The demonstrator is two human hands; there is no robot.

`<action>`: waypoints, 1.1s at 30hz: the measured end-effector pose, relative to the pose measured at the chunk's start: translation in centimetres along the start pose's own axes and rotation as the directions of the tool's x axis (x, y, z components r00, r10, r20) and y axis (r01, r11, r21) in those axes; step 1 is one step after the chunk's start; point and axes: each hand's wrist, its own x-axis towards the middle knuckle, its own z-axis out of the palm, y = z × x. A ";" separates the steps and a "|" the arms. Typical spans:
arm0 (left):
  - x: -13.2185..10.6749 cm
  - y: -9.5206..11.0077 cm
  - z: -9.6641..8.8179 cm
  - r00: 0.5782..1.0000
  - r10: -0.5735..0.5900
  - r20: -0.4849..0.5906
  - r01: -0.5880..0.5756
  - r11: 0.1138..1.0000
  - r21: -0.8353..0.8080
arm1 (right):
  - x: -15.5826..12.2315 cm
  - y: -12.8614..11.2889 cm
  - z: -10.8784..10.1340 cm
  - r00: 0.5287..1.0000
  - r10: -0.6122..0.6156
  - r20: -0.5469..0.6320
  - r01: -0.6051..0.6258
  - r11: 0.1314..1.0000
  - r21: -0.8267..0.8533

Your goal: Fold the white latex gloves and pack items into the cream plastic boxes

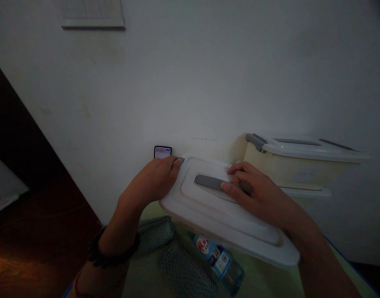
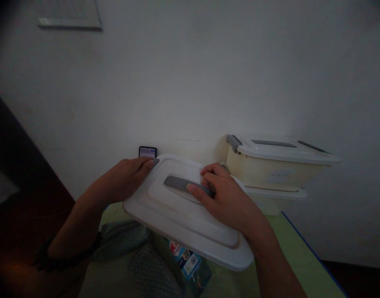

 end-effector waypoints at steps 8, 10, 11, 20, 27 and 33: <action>0.1 -0.2 0.2 1.000 -0.005 0.012 0.005 1.000 0.013 | -0.1 0.0 0.2 0.999 -0.029 0.036 0.030 1.000 -0.004; 0.1 -0.3 0.3 1.000 -0.001 0.013 0.001 1.000 0.004 | 0.0 0.0 0.1 0.999 -0.028 0.038 0.028 1.000 -0.004; 0.1 -0.3 0.3 1.000 0.001 0.010 -0.001 1.000 -0.005 | 0.0 0.0 0.1 0.999 -0.028 0.035 0.028 1.000 -0.004; 0.1 0.0 0.1 0.996 -0.090 0.026 0.092 0.992 -0.081 | 0.2 0.3 0.1 0.999 -0.040 0.000 0.040 0.999 0.033; 0.2 -0.1 0.2 0.995 -0.090 0.039 0.092 0.994 -0.056 | 0.3 0.3 0.3 0.999 -0.031 -0.019 0.032 0.998 0.062; 0.1 0.0 0.2 0.994 -0.099 0.037 0.101 0.994 -0.052 | 0.2 0.5 0.4 0.999 -0.028 -0.038 0.030 0.997 0.069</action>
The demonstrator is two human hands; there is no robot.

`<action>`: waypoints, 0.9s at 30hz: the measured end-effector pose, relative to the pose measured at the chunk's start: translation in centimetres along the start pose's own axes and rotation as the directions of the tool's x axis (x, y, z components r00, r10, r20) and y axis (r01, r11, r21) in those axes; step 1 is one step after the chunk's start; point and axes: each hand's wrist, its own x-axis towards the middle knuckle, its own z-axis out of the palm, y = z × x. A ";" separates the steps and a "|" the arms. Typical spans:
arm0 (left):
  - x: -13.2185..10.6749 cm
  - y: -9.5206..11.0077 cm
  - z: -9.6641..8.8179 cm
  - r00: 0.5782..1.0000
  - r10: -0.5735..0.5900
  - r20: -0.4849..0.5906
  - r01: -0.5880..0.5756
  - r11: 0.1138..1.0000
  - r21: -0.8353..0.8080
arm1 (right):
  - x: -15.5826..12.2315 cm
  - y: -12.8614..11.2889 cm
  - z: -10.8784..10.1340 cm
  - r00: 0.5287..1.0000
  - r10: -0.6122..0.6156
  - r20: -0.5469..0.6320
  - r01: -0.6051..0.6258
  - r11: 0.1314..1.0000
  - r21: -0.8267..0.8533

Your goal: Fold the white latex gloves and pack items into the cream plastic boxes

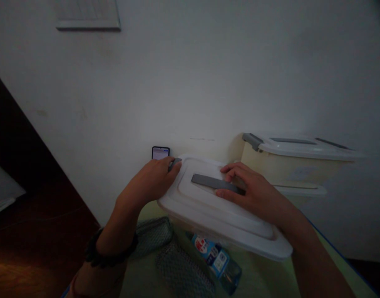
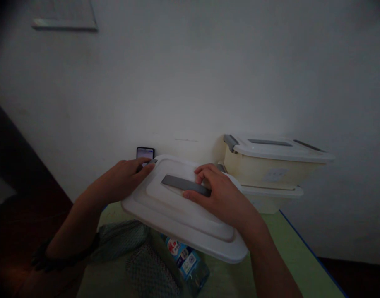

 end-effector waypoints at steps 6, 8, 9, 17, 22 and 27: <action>0.1 0.0 0.0 1.000 -0.006 0.008 0.006 1.000 0.008 | 0.0 -0.2 -0.1 1.000 0.010 0.012 -0.009 1.000 -0.014; 0.1 0.0 0.0 1.000 0.002 0.005 -0.002 1.000 0.011 | 0.0 -0.2 -0.1 1.000 0.006 0.012 -0.006 1.000 -0.018; 0.1 -0.1 0.0 1.000 0.006 0.003 -0.007 1.000 0.013 | 0.0 -0.2 -0.1 1.000 0.003 0.009 -0.003 1.000 -0.019; 0.1 -0.1 -0.1 0.999 0.037 -0.001 -0.037 0.998 0.050 | 0.0 -0.3 -0.1 1.000 -0.008 0.014 0.008 1.000 -0.011; 0.0 -0.1 0.0 0.999 0.040 0.002 -0.040 0.998 0.056 | 0.0 -0.3 -0.1 1.000 -0.001 0.014 0.001 1.000 -0.023; 0.0 -0.1 -0.1 0.999 0.045 0.013 -0.045 0.997 0.056 | 0.0 -0.3 -0.1 1.000 0.001 0.019 0.000 1.000 -0.007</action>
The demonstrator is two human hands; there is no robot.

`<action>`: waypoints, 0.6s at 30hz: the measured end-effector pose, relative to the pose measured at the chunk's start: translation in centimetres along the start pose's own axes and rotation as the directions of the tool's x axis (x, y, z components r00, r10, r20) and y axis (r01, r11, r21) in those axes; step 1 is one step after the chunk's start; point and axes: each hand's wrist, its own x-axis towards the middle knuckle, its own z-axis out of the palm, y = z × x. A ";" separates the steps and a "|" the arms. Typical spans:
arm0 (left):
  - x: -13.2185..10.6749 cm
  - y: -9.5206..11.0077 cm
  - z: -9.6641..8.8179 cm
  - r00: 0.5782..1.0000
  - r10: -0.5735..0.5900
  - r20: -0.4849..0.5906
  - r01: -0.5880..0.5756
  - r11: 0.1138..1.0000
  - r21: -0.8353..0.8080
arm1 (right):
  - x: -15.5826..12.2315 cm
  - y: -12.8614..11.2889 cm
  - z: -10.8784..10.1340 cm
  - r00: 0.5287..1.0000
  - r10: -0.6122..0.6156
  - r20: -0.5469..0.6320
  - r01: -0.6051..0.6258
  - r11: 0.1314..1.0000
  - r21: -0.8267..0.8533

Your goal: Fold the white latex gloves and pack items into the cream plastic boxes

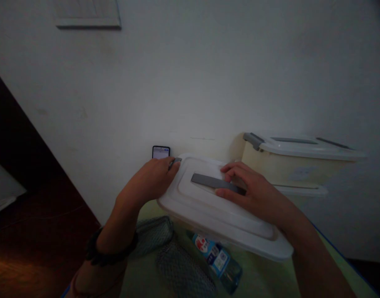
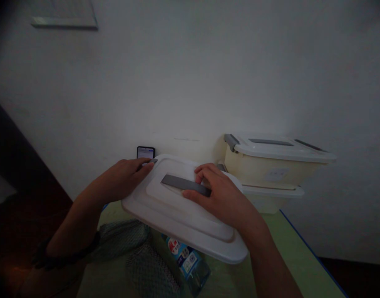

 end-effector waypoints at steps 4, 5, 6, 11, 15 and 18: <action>0.1 0.0 0.0 1.000 0.001 0.000 -0.001 1.000 0.003 | 0.0 0.0 0.0 1.000 0.006 0.003 -0.006 1.000 0.006; 0.1 -0.1 0.0 1.000 0.001 -0.001 -0.001 1.000 0.003 | 0.0 0.0 0.0 1.000 0.008 0.002 -0.008 1.000 0.007; 0.1 -0.1 0.0 1.000 0.002 -0.002 -0.002 1.000 0.003 | 0.0 0.0 0.0 1.000 0.009 0.003 -0.009 1.000 0.008; 0.1 -0.1 0.1 1.000 0.006 0.002 -0.006 1.000 -0.020 | 0.0 0.0 0.0 1.000 0.012 0.004 -0.012 1.000 0.006; 0.0 -0.3 0.1 1.000 0.025 -0.005 -0.025 1.000 -0.004 | 0.0 0.1 0.1 1.000 0.004 0.000 -0.004 1.000 0.005; 0.0 -0.3 0.1 1.000 0.028 -0.001 -0.028 1.000 0.006 | -0.1 0.2 0.2 1.000 0.003 0.007 -0.003 1.000 -0.004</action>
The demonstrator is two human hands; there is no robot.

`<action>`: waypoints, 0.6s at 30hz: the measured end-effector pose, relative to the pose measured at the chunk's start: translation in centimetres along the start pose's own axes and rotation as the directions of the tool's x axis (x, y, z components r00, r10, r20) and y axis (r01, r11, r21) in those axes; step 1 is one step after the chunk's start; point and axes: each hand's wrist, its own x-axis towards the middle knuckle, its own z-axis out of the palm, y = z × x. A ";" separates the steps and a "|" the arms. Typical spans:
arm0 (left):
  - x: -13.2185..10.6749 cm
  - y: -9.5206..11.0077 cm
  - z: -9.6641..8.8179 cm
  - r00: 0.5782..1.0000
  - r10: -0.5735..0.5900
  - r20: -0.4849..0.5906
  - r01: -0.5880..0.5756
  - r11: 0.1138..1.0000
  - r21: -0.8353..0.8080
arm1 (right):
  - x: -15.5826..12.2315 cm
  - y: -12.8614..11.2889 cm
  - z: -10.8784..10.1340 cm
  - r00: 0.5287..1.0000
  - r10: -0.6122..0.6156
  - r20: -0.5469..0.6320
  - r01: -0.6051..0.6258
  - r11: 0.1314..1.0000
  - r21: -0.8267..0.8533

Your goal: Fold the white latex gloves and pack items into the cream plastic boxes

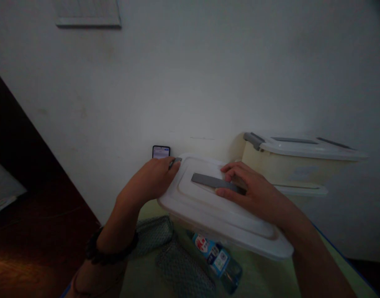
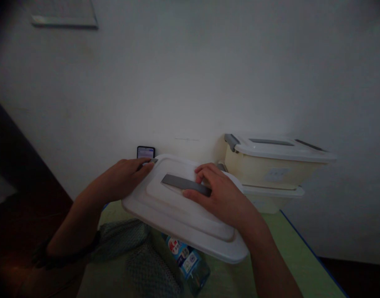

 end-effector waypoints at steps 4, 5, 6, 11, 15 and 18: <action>0.0 0.1 0.1 1.000 -0.001 0.005 0.001 1.000 -0.004 | 0.0 0.0 0.0 1.000 0.013 0.006 -0.013 1.000 0.000; 0.0 0.1 0.1 1.000 0.001 0.005 -0.001 1.000 -0.006 | 0.0 -0.1 0.0 1.000 0.016 0.005 -0.016 1.000 0.000; 0.0 0.1 0.1 1.000 0.001 0.004 -0.001 1.000 -0.008 | 0.1 -0.1 -0.1 1.000 0.017 0.003 -0.017 1.000 0.000; 0.1 0.0 0.0 1.000 -0.007 0.000 0.007 1.000 -0.015 | 0.1 -0.1 -0.1 1.000 0.007 -0.014 -0.007 1.000 -0.004; 0.0 0.1 -0.1 1.000 -0.021 0.014 0.021 0.999 -0.033 | 0.1 -0.1 0.0 1.000 0.009 -0.007 -0.009 1.000 -0.011; 0.1 0.1 -0.1 0.999 -0.035 0.015 0.035 0.999 -0.022 | 0.1 -0.1 0.0 1.000 0.008 0.001 -0.008 1.000 -0.008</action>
